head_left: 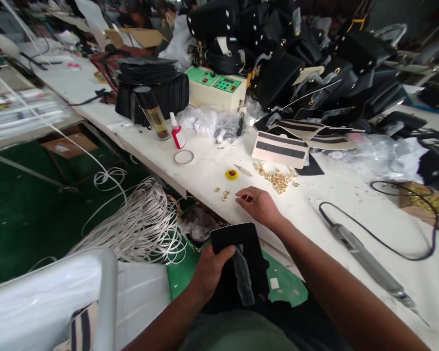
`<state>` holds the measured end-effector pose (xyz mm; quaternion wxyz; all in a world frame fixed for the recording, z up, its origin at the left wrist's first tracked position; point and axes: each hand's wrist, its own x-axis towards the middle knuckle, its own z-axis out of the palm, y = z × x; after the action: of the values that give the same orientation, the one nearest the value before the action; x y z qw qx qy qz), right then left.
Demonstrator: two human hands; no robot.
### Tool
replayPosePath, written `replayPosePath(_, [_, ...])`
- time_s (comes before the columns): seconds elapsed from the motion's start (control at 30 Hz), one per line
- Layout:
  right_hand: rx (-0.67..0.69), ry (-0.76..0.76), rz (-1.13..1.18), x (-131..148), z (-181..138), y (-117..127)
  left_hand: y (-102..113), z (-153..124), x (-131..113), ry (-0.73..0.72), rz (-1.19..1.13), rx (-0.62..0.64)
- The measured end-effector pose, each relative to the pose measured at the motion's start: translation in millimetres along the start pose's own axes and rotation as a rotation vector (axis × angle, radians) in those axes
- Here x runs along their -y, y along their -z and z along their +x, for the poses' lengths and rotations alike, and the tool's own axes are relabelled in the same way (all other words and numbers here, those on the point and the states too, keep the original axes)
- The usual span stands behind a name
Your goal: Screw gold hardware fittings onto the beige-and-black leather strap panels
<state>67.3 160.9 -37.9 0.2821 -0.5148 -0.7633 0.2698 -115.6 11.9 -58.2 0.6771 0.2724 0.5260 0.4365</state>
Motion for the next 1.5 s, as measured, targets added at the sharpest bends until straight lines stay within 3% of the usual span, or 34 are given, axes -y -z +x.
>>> replayPosePath(0.13, [0.118,0.067,-0.159,15,25,-17,13,-3,-3,-0.014,-0.072,-0.066])
replayPosePath(0.3, [0.209,0.082,-0.328,27,33,-27,14,-3,-10,-0.035,-0.066,-0.112])
replayPosePath(0.53, [0.123,-0.013,-0.298,23,11,-9,13,-2,-20,-0.080,-0.059,-0.144])
replayPosePath(0.63, [-0.016,-0.158,-0.071,23,-17,10,9,-4,-25,-0.124,-0.029,-0.152])
replayPosePath(0.73, [-0.253,-0.332,0.456,35,-58,27,4,-9,-30,-0.179,0.067,-0.131])
replayPosePath(0.8, [-0.373,-0.362,0.717,50,-87,31,-3,-11,-33,-0.216,0.172,-0.105])
replayPosePath(0.93, [-0.380,-0.348,0.888,77,-128,22,-22,-18,-39,-0.285,0.368,-0.050])
replayPosePath(1.07, [-0.342,-0.317,0.953,80,-151,15,-44,-27,-40,-0.335,0.475,0.010])
replayPosePath(1.2, [-0.383,-0.283,0.875,72,-168,18,-61,-37,-37,-0.373,0.528,0.042])
replayPosePath(1.4, [-0.568,-0.023,0.483,67,-184,25,-78,-52,-33,-0.440,0.611,0.077])
replayPosePath(1.5, [-0.599,0.012,0.390,66,-192,29,-84,-56,-33,-0.485,0.654,0.079])
